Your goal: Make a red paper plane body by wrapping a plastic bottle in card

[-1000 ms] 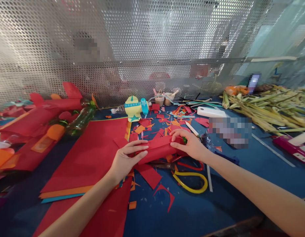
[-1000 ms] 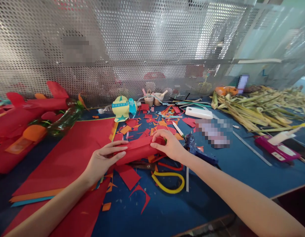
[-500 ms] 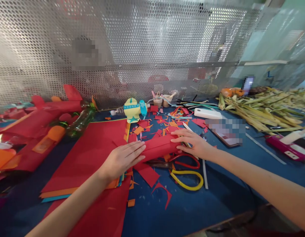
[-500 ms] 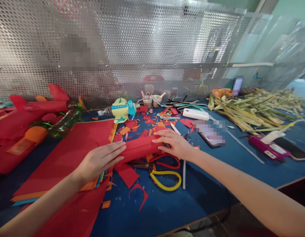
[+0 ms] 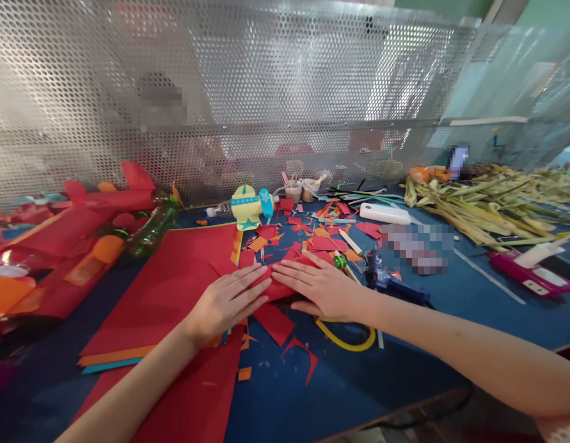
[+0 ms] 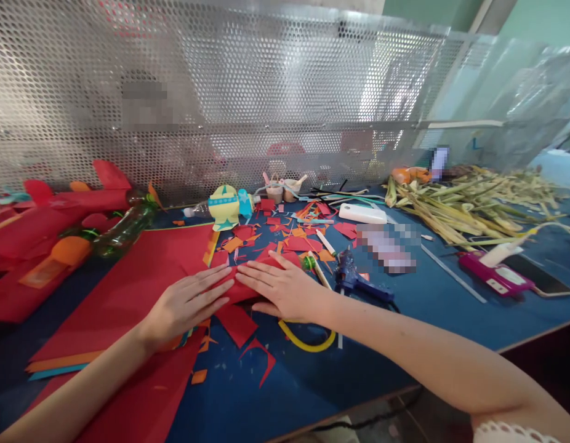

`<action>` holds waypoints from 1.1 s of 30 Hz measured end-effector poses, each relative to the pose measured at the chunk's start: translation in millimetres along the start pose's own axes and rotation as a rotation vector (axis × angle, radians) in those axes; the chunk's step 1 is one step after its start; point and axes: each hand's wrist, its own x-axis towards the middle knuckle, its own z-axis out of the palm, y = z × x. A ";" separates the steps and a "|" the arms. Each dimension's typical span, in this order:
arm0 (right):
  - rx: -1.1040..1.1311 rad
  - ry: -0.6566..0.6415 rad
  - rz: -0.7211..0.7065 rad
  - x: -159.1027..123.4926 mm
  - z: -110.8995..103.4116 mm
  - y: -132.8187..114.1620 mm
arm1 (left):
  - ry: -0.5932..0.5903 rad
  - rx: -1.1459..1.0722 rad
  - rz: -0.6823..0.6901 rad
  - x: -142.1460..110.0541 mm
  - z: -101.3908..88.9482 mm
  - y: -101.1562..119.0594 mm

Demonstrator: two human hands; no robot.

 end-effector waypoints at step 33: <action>0.630 0.408 0.660 -16.6 -24.1 69.1 | 0.109 -0.900 -1.095 17.0 -9.1 -2.9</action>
